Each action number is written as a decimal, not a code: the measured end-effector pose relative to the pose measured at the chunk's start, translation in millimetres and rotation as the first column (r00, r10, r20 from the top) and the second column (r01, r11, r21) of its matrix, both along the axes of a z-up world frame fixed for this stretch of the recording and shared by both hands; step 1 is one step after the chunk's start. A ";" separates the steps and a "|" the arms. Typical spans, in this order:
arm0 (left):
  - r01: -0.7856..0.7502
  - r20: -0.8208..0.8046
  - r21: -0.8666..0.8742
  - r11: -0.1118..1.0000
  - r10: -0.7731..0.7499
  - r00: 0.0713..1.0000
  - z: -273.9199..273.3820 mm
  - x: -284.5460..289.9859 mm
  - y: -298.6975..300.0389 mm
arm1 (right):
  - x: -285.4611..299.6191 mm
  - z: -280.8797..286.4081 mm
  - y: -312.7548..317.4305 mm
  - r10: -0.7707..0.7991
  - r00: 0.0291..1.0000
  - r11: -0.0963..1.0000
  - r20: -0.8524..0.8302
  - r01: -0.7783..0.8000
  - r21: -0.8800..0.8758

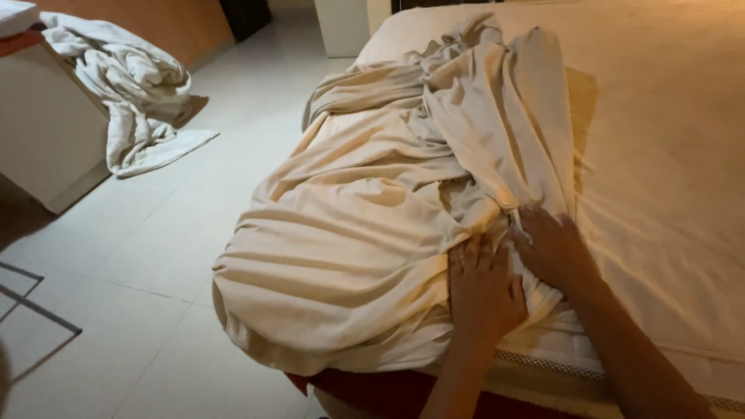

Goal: The person folds a white sheet on a bed. They gather the sheet into a bundle, smooth it out, and fold it into a smaller rectangle.

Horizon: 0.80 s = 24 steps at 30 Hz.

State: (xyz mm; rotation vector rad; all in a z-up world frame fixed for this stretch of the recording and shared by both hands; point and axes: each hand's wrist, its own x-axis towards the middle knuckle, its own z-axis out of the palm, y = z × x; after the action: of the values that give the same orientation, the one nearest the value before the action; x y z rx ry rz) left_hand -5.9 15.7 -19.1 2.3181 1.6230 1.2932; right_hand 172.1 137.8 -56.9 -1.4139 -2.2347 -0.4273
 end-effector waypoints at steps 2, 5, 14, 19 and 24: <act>-0.025 -0.050 0.015 1.000 0.026 0.998 -9.7 5.0 6.2 | 2.0 -1.8 -3.3 -0.024 0.999 1.000 -0.022 0.024 -0.017; -0.083 -0.131 0.028 0.996 0.086 0.988 -19.3 9.4 11.0 | -1.3 -0.1 -5.4 -0.049 0.997 0.996 -0.060 0.044 -0.077; -0.088 -0.254 0.059 0.994 0.100 0.962 -20.7 9.9 13.6 | -2.4 1.6 -15.9 -0.084 0.976 0.993 0.202 0.064 0.102; -0.061 -0.336 0.001 0.998 0.058 0.940 -26.9 13.0 5.5 | -1.7 -2.7 -20.9 -0.098 0.992 0.993 -0.080 0.092 -0.071; 0.013 -0.269 -0.019 1.000 -0.018 0.963 -43.1 27.7 -5.5 | 0.3 18.3 -55.9 -0.096 0.940 0.990 0.327 0.125 -0.069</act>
State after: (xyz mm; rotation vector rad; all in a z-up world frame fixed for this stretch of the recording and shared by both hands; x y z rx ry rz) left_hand 21.8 10.2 -62.2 2.5849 1.6718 0.9907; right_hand 172.4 82.0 -38.7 -1.6209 -2.4637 -0.6453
